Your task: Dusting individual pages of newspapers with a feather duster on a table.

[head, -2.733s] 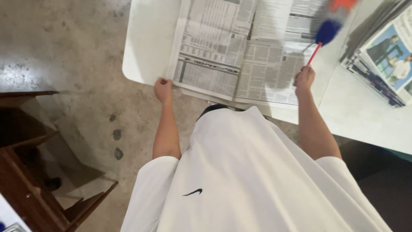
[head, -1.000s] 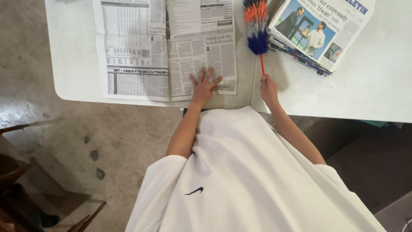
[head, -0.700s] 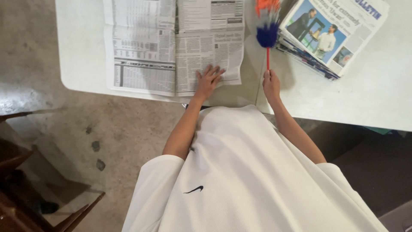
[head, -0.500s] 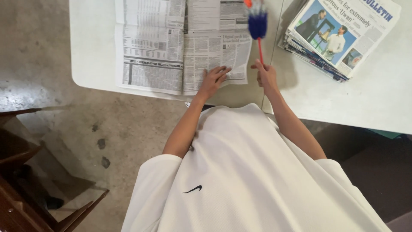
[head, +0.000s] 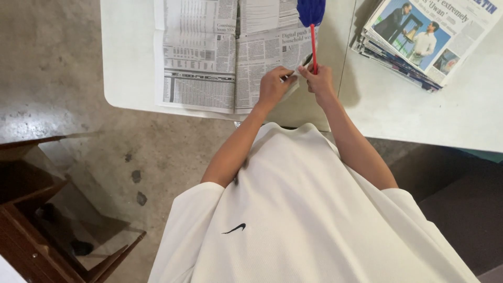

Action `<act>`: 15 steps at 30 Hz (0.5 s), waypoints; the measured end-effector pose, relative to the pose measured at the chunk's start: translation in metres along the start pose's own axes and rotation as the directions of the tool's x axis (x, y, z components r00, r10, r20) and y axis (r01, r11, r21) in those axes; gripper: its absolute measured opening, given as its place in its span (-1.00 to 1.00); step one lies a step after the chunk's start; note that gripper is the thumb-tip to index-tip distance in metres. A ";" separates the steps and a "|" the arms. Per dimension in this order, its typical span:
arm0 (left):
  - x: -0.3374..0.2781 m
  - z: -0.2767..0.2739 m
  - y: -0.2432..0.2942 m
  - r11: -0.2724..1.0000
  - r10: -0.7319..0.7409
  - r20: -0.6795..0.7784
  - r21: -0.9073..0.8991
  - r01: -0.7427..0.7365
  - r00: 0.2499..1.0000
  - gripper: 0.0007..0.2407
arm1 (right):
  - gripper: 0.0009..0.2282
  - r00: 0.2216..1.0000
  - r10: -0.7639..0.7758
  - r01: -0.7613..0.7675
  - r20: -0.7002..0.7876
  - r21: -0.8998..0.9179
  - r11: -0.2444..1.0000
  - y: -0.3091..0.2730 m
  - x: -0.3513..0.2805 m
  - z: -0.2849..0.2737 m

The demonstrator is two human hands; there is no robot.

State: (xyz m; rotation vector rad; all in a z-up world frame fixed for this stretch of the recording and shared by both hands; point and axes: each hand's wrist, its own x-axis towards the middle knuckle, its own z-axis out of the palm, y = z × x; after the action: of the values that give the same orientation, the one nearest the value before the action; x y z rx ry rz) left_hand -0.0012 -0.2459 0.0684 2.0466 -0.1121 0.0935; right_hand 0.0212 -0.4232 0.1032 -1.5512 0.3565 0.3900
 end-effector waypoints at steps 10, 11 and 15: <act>0.028 -0.086 -0.033 0.895 -0.428 -0.257 -0.258 0.365 0.867 -0.91 | -0.80 0.982 0.079 -0.098 -0.173 -0.105 0.990 0.016 -0.014 -0.026; 0.028 -0.103 -0.052 0.877 -0.452 -0.325 -0.331 0.348 0.831 -0.86 | -0.82 0.980 0.084 -0.093 -0.180 -0.044 0.995 0.025 -0.015 -0.032; 0.017 -0.188 -0.070 0.425 -0.871 -0.251 -0.816 0.391 0.423 -0.48 | -0.82 0.969 0.108 -0.109 -0.222 0.008 0.994 0.039 -0.027 -0.041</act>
State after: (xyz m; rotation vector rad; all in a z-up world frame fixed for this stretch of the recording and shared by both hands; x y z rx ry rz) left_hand 0.0205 -0.0478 0.0948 1.0656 1.0591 0.2149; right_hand -0.0200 -0.4658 0.0808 -1.5882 0.6173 0.3019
